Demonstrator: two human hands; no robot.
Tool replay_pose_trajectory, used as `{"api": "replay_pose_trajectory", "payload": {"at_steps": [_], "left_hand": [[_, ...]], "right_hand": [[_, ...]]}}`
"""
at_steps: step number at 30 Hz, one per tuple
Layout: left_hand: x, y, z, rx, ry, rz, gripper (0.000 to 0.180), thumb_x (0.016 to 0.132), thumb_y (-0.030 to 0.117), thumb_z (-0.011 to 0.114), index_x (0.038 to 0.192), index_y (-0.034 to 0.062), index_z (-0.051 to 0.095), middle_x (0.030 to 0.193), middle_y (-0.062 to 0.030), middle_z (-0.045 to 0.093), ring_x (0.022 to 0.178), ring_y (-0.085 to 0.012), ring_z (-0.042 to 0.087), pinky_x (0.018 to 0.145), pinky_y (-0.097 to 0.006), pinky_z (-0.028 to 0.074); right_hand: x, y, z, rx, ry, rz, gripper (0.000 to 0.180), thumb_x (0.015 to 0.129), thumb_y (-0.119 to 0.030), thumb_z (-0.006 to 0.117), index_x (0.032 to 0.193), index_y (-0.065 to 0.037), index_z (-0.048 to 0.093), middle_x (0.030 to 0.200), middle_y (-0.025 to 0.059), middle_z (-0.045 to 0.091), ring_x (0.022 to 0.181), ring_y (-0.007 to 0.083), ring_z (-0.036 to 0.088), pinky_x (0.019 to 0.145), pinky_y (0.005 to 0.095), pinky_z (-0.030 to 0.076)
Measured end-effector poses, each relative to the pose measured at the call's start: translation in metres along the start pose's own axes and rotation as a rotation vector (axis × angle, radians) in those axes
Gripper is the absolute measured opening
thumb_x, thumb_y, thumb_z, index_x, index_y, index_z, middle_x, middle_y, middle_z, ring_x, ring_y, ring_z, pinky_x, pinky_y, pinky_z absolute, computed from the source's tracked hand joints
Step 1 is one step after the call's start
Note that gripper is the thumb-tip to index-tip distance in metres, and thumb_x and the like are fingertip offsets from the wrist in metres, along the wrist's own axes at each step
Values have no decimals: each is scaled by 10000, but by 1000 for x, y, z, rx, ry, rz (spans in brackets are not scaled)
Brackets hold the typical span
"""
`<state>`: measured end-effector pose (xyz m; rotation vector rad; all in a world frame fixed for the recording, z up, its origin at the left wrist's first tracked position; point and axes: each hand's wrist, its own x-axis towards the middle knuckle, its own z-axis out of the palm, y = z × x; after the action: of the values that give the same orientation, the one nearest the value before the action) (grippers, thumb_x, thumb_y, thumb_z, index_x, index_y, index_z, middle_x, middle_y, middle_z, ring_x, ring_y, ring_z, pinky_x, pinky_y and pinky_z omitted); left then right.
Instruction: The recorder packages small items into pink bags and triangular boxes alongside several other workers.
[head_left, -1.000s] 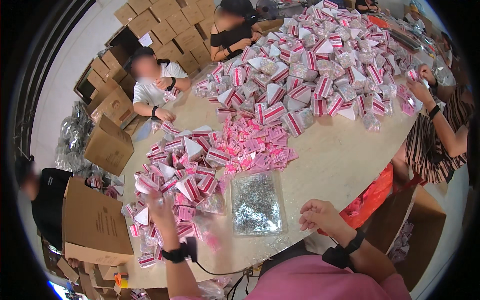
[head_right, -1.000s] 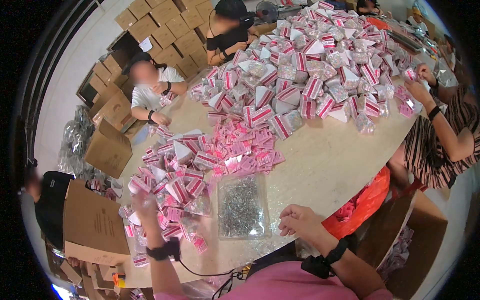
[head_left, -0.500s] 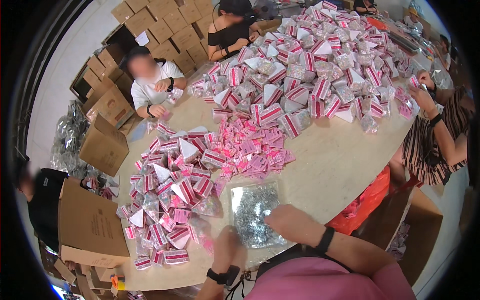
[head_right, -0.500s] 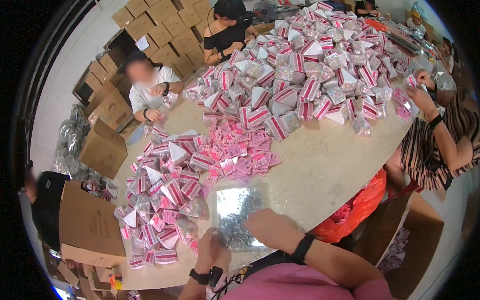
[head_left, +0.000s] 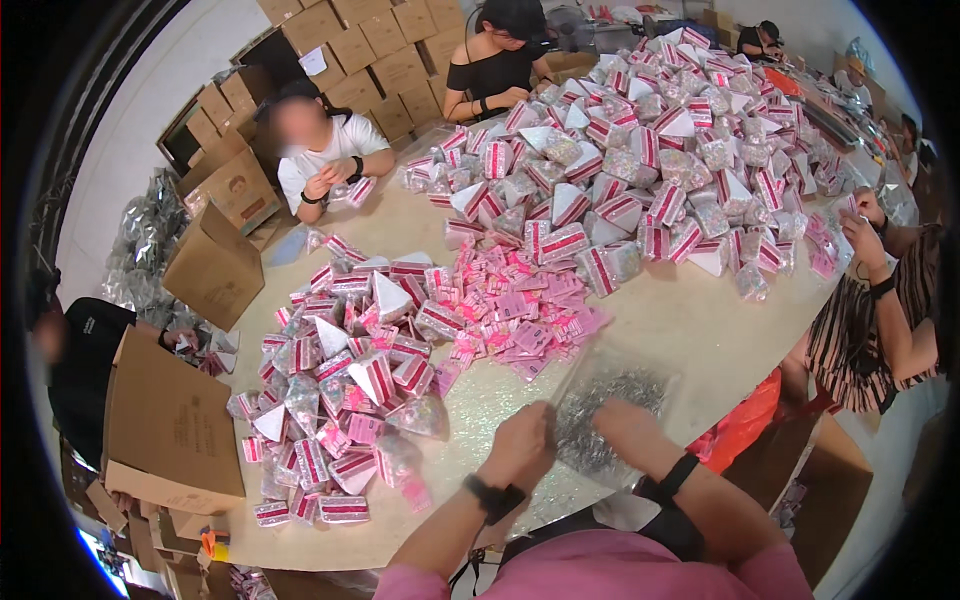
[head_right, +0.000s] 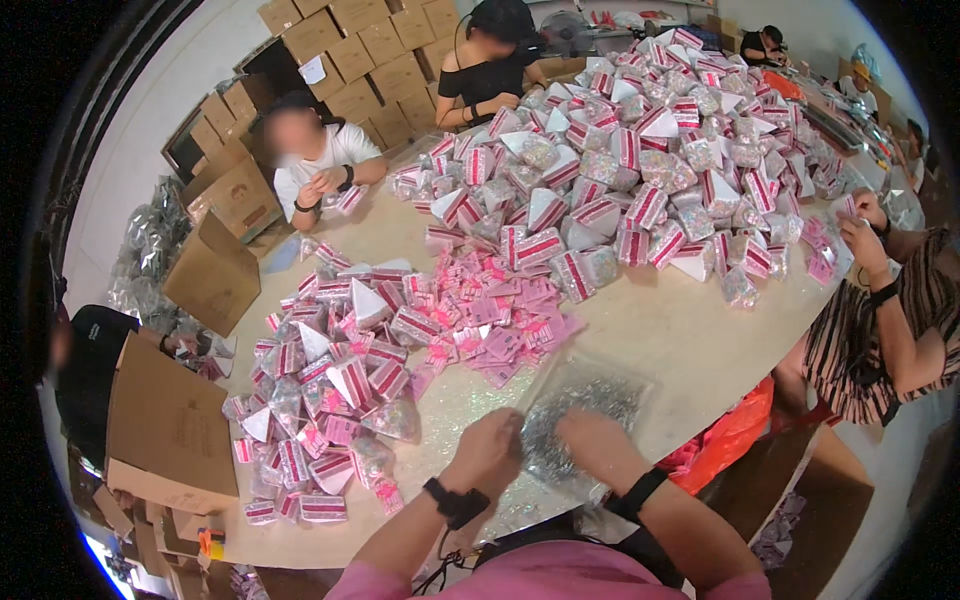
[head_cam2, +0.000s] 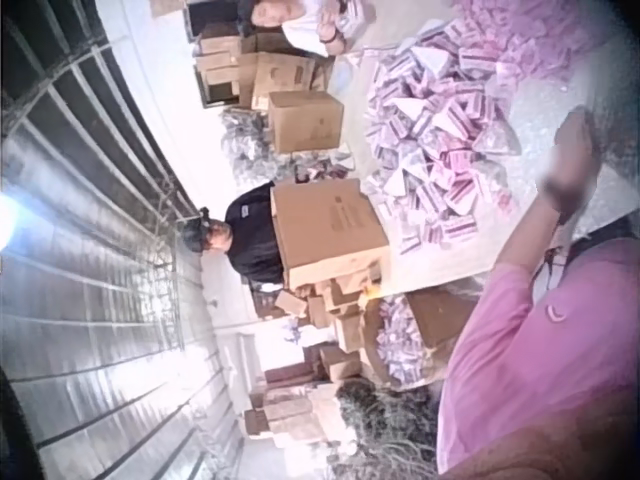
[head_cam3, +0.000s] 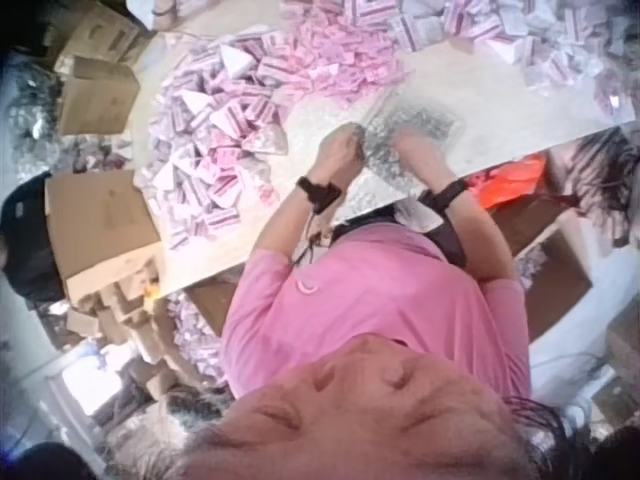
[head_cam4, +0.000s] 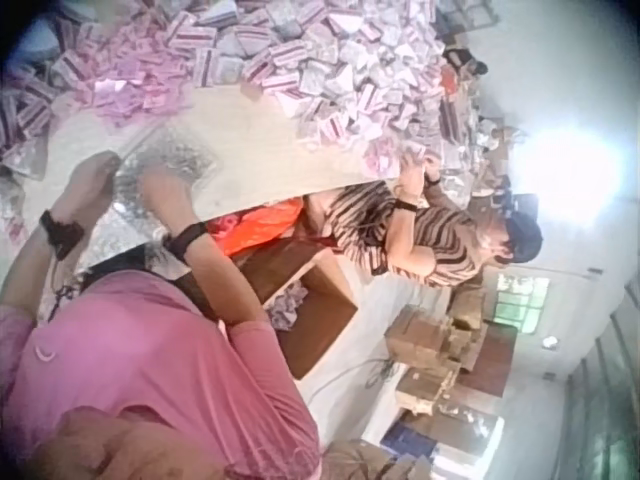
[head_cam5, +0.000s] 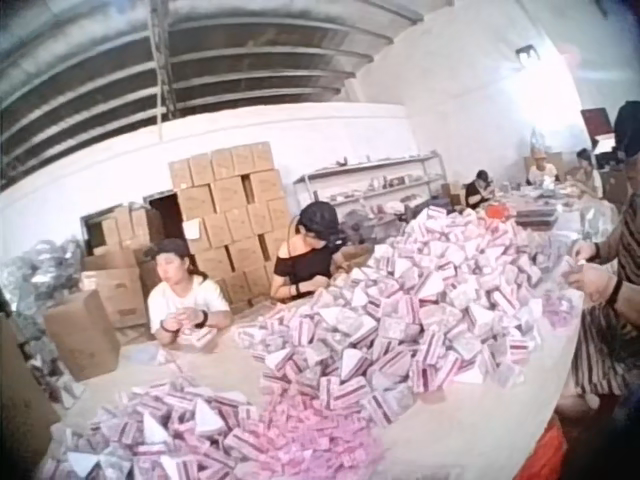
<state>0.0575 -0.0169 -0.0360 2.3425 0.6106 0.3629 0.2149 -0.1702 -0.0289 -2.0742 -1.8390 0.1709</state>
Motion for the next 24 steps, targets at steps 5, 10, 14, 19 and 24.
{"api": "replay_pose_trajectory", "payload": {"at_steps": [5, 10, 14, 19, 24], "left_hand": [[68, 43, 21, 65, -16, 98, 198, 829, 142, 501, 997, 50, 552, 868, -206, 582, 813, -404, 565, 708, -443, 460], [111, 22, 44, -109, 124, 131, 249, 776, 132, 556, 998, 17, 555, 918, -248, 573, 853, -416, 557, 744, -457, 453], [82, 41, -10, 349, 435, 226, 290, 733, 119, 581, 978, -37, 568, 1010, -243, 539, 948, -403, 506, 816, -470, 407], [53, -39, -39, 415, 566, -316, 601, 785, 170, 546, 1257, -129, 325, 1275, -313, 380, 1205, -449, 340, 1013, -499, 285], [53, -37, -19, 424, 343, -470, 710, 836, 301, 534, 1326, -130, 253, 1389, -341, 253, 1310, -477, 205, 1080, -526, 177]], "right_hand": [[8, 55, -22, 36, 125, 247, 102, 779, -94, 533, 864, -40, 549, 889, 159, 553, 878, 336, 574, 723, 435, 485], [25, 75, -49, 14, 399, 199, 117, 790, -126, 577, 829, -24, 533, 857, 152, 545, 790, 361, 546, 706, 458, 453], [23, 87, -53, 251, 546, 347, 117, 767, -86, 617, 775, -18, 522, 749, 124, 535, 676, 303, 533, 626, 382, 446], [29, 94, -55, 809, 599, 624, 144, 776, -56, 631, 713, -34, 504, 606, 27, 497, 512, 121, 495, 481, 263, 395], [39, 104, -53, 968, 661, 640, 169, 787, -58, 624, 683, -63, 491, 593, -2, 494, 444, 77, 473, 428, 231, 370]]}}
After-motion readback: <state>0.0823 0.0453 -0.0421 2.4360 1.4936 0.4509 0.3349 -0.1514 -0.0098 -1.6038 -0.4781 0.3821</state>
